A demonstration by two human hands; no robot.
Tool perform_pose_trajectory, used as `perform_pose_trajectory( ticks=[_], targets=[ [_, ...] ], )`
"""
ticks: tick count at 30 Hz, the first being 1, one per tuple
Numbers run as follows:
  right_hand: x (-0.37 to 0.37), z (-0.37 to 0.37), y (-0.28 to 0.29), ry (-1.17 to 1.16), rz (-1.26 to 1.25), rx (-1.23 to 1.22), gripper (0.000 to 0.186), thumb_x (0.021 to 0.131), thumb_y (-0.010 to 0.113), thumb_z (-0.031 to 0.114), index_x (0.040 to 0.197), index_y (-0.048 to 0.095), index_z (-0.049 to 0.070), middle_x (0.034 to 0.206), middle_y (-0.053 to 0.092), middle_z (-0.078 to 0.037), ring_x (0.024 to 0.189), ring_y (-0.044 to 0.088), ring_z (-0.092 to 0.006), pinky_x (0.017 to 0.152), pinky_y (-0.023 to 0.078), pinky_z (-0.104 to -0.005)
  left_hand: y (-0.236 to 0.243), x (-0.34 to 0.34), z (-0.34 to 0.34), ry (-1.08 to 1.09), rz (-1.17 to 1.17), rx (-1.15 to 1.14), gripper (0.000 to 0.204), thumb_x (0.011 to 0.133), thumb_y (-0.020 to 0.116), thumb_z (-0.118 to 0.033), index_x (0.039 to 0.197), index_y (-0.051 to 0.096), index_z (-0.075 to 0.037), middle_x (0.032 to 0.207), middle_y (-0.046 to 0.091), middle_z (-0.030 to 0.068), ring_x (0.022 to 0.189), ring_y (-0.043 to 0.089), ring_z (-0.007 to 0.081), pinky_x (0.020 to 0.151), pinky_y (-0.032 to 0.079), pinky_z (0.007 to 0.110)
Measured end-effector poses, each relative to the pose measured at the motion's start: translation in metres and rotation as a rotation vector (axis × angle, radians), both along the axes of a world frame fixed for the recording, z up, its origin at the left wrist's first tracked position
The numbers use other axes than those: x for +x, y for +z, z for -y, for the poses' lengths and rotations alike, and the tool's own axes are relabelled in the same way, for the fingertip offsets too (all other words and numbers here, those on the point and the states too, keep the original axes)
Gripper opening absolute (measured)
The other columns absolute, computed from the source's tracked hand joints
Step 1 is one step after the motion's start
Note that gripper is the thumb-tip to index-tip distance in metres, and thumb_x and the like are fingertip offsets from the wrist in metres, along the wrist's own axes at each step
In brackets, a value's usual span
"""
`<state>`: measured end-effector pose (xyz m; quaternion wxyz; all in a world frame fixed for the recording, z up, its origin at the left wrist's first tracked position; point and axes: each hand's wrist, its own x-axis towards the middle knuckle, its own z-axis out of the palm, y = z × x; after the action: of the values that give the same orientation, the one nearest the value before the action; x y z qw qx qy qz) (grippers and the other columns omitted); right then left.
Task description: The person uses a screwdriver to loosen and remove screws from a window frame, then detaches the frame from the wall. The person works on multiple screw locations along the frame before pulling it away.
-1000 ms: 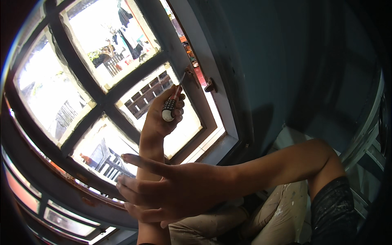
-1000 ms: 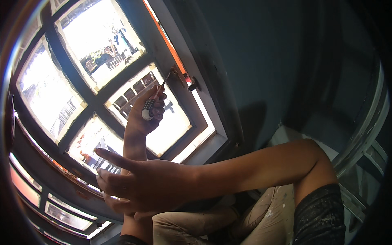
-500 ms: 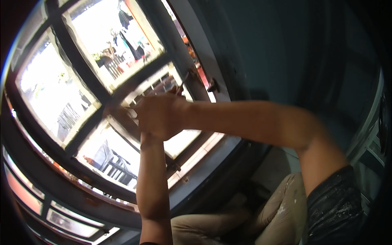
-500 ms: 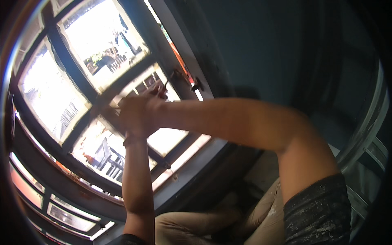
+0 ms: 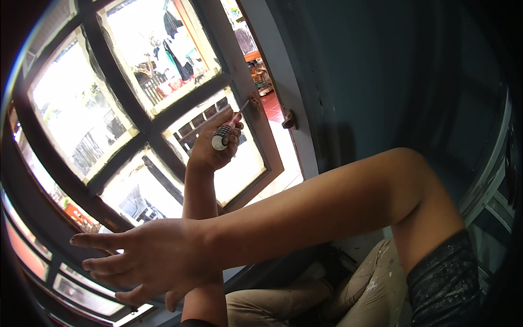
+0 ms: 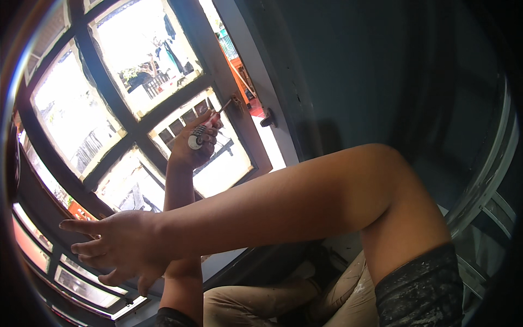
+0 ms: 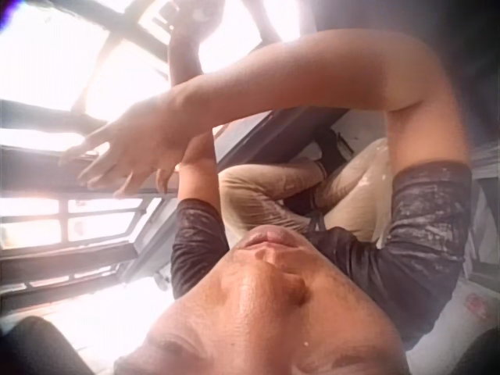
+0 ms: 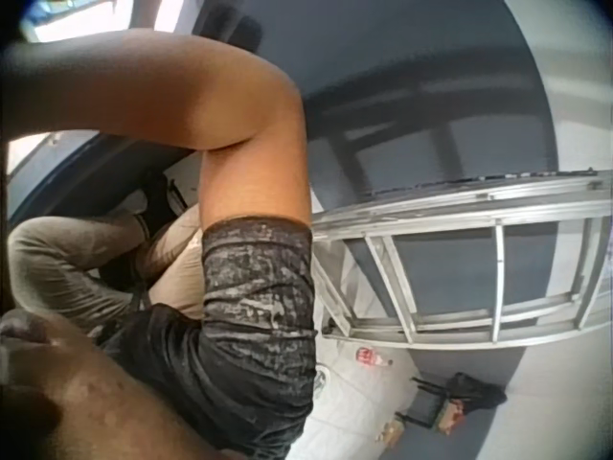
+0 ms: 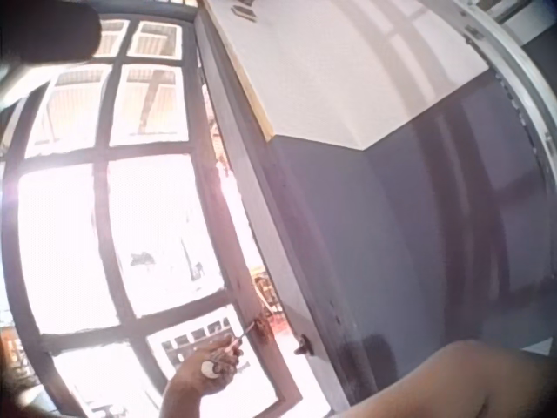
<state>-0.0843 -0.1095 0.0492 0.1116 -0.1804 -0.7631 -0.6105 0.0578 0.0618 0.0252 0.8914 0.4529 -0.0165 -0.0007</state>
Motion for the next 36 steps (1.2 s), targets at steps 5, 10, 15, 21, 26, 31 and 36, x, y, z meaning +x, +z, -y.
perform_pose_trajectory(
  ticks=[5,10,15,21,26,31,36],
  targets=[
    [0.054,-0.023,0.012,-0.163,-0.253,-0.938,0.07,0.102,0.051,0.074,0.16,0.047,0.036,0.166,0.048,-0.006,0.154,0.044,-0.026,0.129,0.035,-0.0522,-0.006,-0.005,-0.013,-0.011,-0.024,0.027,0.024,0.107,0.069,-0.026,0.109,0.066,-0.002,0.087,0.069,0.0073,0.069,0.074,0.0177,0.059,0.066,0.028],
    [0.114,-0.05,0.017,-0.09,-0.158,-0.251,0.064,0.106,0.046,0.068,0.164,0.043,0.042,0.176,0.033,-0.007,0.167,0.016,-0.0249,0.133,0.005,-0.0628,0.003,-0.01,-0.016,-0.157,-0.002,-0.062,0.021,0.109,0.065,-0.023,0.115,0.065,-0.002,0.09,0.071,0.0083,0.073,0.075,0.0207,0.067,0.066,0.031],
    [0.005,-0.06,-0.032,0.76,-0.345,-0.707,0.062,0.11,0.039,0.064,0.167,0.034,0.043,0.173,0.038,-0.004,0.164,0.022,-0.0238,0.132,0.01,-0.0666,-0.016,0.013,-0.003,-0.051,-0.002,0.043,0.028,0.109,0.067,-0.031,0.109,0.063,-0.004,0.086,0.069,0.0066,0.068,0.074,0.0149,0.053,0.063,0.029],
    [0.017,-0.054,0.001,-0.01,-0.228,-1.012,0.065,0.107,0.049,0.056,0.168,0.036,0.037,0.176,0.033,-0.006,0.164,0.027,-0.0274,0.132,0.027,-0.0475,-0.03,-0.005,-0.025,-0.089,0.04,-0.009,0.028,0.11,0.064,-0.031,0.113,0.064,-0.003,0.09,0.069,0.0085,0.073,0.074,0.0198,0.061,0.065,0.031],
    [0.047,-0.039,-0.013,-0.211,-0.357,-0.804,0.063,0.107,0.05,0.063,0.161,0.048,0.031,0.154,0.056,-0.007,0.146,0.047,-0.0226,0.124,0.037,-0.0435,-0.013,0.007,-0.005,-0.175,0.063,0.048,0.026,0.11,0.064,-0.032,0.11,0.065,-0.005,0.079,0.071,0.0078,0.063,0.071,0.0162,0.057,0.061,0.03],
    [0.046,-0.02,0.002,-0.413,-0.328,-0.841,0.062,0.104,0.056,0.063,0.151,0.06,0.022,0.139,0.068,-0.007,0.131,0.06,-0.021,0.115,0.044,-0.0425,-0.018,-0.007,-0.015,-0.091,0.087,0.005,0.031,0.11,0.063,-0.036,0.108,0.066,-0.005,0.077,0.07,0.0057,0.065,0.071,0.014,0.055,0.058,0.027],
    [0.038,-0.03,-0.024,-0.401,-0.414,-0.793,0.063,0.107,0.058,0.055,0.153,0.055,0.011,0.131,0.069,-0.004,0.123,0.065,-0.0209,0.106,0.049,-0.0403,-0.023,0.005,-0.008,-0.087,0.04,0.031,0.031,0.11,0.064,-0.035,0.104,0.065,-0.004,0.073,0.069,0.0048,0.061,0.07,0.0146,0.051,0.057,0.027]
  ],
)
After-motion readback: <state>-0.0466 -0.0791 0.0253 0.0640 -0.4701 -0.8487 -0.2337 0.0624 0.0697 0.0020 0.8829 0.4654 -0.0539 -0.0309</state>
